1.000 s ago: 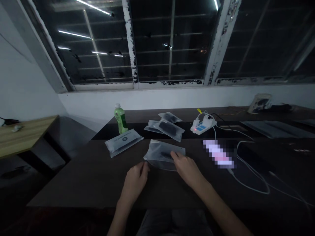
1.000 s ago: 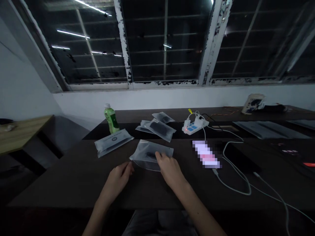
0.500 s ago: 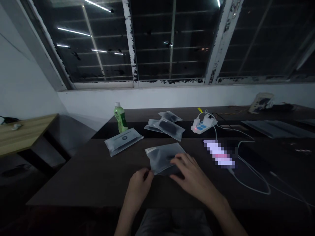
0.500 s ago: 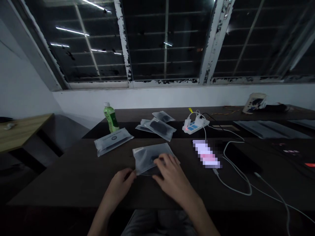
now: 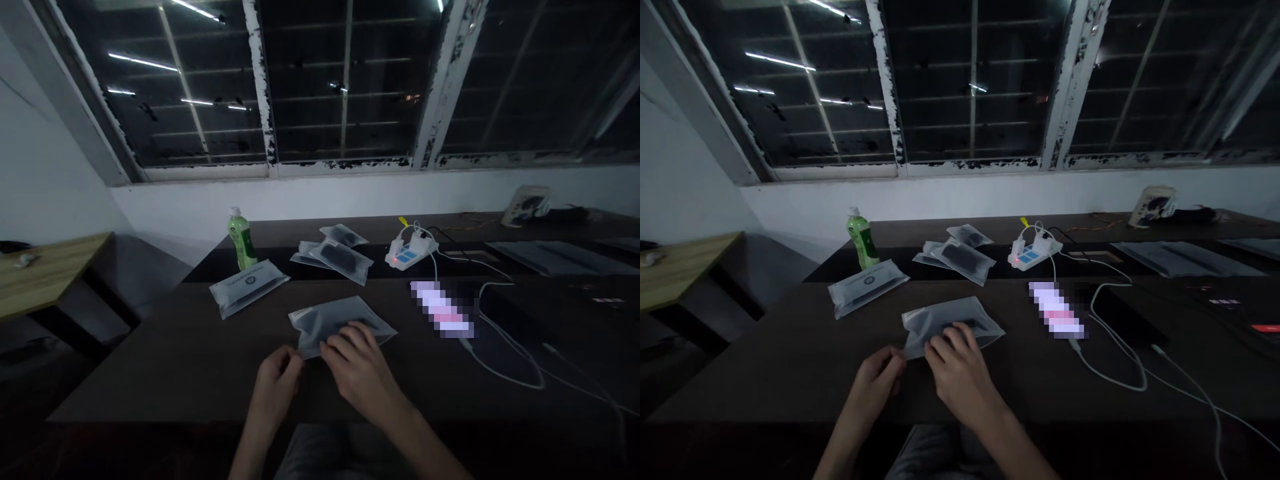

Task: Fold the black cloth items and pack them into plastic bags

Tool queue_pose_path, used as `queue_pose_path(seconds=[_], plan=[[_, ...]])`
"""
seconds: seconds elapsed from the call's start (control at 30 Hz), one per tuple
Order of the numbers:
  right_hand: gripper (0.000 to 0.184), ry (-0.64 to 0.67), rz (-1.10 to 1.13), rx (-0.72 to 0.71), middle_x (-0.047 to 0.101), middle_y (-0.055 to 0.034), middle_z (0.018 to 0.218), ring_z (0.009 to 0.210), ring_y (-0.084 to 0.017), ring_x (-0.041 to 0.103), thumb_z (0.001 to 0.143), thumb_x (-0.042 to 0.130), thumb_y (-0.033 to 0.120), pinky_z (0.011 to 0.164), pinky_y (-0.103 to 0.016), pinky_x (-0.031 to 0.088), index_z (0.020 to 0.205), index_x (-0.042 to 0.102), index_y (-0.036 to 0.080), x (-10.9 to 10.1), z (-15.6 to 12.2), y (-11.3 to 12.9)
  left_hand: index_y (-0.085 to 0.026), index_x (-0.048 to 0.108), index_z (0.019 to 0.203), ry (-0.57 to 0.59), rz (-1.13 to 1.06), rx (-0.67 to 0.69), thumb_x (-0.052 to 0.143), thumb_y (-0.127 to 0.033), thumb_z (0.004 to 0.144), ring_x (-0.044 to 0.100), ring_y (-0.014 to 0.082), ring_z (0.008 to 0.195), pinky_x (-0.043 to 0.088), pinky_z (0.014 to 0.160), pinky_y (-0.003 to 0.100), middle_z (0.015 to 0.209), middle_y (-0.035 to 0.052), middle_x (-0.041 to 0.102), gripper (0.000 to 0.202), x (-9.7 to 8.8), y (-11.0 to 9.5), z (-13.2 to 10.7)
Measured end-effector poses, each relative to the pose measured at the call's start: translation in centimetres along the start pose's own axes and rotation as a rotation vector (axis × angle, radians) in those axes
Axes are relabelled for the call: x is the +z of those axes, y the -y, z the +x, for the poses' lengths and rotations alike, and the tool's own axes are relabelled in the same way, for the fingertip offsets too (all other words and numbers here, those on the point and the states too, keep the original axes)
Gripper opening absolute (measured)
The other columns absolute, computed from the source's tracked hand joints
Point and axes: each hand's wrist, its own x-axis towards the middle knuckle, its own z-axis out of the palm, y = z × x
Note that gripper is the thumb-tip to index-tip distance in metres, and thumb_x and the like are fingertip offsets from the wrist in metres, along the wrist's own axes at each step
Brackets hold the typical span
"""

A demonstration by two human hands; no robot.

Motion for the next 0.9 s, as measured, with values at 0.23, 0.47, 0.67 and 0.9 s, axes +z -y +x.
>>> queue_pose_path(seconds=[0.23,0.47,0.67,0.9], plan=[[0.029,0.078,-0.136,0.275,0.071,-0.0060,0.100,0.098,-0.025,0.058,0.092,0.049,0.010,0.095,-0.047,0.042,0.104,0.072,0.022,-2.3,-3.0,-6.7,-0.020,0.051,0.062,0.025,0.326,0.096,0.049,-0.043,0.080,0.047,0.0131,0.051,0.031,0.050,0.023,0.053,-0.0040,0.048,0.029,-4.9,0.6,0.4],[0.045,0.114,0.175,0.342,0.061,-0.0077,0.132,0.117,-0.021,0.059,0.091,0.039,0.011,0.101,-0.039,0.049,0.131,0.059,0.020,-4.0,-1.5,-5.8,-0.019,0.061,0.076,-0.163,0.912,0.254,0.035,-0.036,0.099,0.066,0.0268,0.079,0.046,0.073,0.037,0.078,0.0094,0.068,0.038,-4.1,-3.0,0.1],[0.050,0.363,0.203,0.148,0.038,-0.0165,0.153,0.143,-0.024,0.034,0.100,0.034,0.025,0.116,-0.046,0.033,0.146,0.041,0.007,-0.9,2.6,-4.9,-0.013,0.047,0.137,0.004,1.071,0.830,0.031,-0.027,0.101,0.041,0.0299,0.139,0.033,0.113,0.051,0.150,0.0167,0.044,0.042,1.1,-2.7,3.5],[0.057,0.532,0.212,0.180,0.026,-0.0153,0.158,0.147,-0.022,0.024,0.103,0.026,0.035,0.121,-0.044,0.022,0.151,0.029,0.006,1.4,2.6,-5.9,-0.006,0.034,0.149,0.236,1.106,0.691,0.024,-0.037,0.103,0.025,0.0277,0.146,0.027,0.118,0.048,0.155,0.0185,0.032,0.056,2.0,-0.2,5.8]])
